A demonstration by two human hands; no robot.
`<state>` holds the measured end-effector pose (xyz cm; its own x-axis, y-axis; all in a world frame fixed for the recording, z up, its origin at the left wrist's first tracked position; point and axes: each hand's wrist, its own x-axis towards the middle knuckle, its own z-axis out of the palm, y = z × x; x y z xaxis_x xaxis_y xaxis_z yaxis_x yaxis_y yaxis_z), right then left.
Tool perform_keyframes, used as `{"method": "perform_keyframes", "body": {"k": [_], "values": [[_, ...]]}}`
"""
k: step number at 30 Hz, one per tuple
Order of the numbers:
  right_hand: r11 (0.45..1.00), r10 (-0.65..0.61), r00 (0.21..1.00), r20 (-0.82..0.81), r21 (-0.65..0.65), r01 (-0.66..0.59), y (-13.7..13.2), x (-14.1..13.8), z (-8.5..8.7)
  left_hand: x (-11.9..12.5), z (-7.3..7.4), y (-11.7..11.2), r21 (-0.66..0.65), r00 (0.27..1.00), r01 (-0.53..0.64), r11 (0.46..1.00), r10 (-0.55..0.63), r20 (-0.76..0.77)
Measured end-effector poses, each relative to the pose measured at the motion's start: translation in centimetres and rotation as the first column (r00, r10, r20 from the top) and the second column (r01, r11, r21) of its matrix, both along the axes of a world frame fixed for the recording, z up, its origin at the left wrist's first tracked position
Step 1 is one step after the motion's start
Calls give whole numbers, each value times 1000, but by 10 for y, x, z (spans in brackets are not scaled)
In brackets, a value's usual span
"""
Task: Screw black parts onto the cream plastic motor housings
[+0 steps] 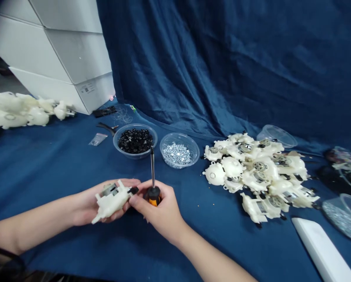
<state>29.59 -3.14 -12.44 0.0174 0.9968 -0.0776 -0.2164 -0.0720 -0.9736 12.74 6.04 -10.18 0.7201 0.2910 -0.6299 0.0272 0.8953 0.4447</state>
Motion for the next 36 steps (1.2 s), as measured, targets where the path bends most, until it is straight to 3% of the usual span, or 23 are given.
{"method": "perform_keyframes", "body": {"k": [2,4,5,7,9,10,12,17,19,21,25,32,34,36], "values": [[999,28,999,-18,36,-28,1,-1,0,3,2,0,161,997,-72,984,75,-11],[998,30,999,-33,54,-29,4,-2,-1,6,5,-1,409,987,-149,900,162,2],[999,15,1000,-25,51,-14,6,-3,-1,7,7,-1,544,979,-173,821,202,7],[999,-28,999,28,31,28,8,-4,0,7,9,-2,771,966,-170,614,257,8],[999,-49,996,78,21,48,10,-5,2,4,11,-4,890,960,-138,435,281,11],[999,-50,995,85,26,48,10,-5,3,3,12,-6,914,961,-123,387,277,12],[997,-51,997,66,57,47,9,-3,3,1,11,-10,926,969,-128,355,244,40],[984,-80,996,-25,159,83,7,5,-4,4,0,-19,870,996,-85,485,5,94],[980,-65,998,-8,190,65,8,11,-6,5,-4,-21,883,994,-18,468,-90,67],[973,-36,998,44,230,25,8,17,-5,4,-5,-21,925,991,17,379,-127,34],[942,-47,979,200,334,-23,8,24,3,0,-1,-19,992,997,75,98,-43,-71],[827,-279,839,468,561,-38,9,28,8,-5,2,-15,942,986,164,-294,38,-160],[808,-290,827,482,586,-59,9,29,7,-5,-1,-15,912,990,141,-385,48,-133],[795,-280,829,484,601,-82,8,29,5,-5,-3,-15,894,992,126,-429,50,-116]]}}
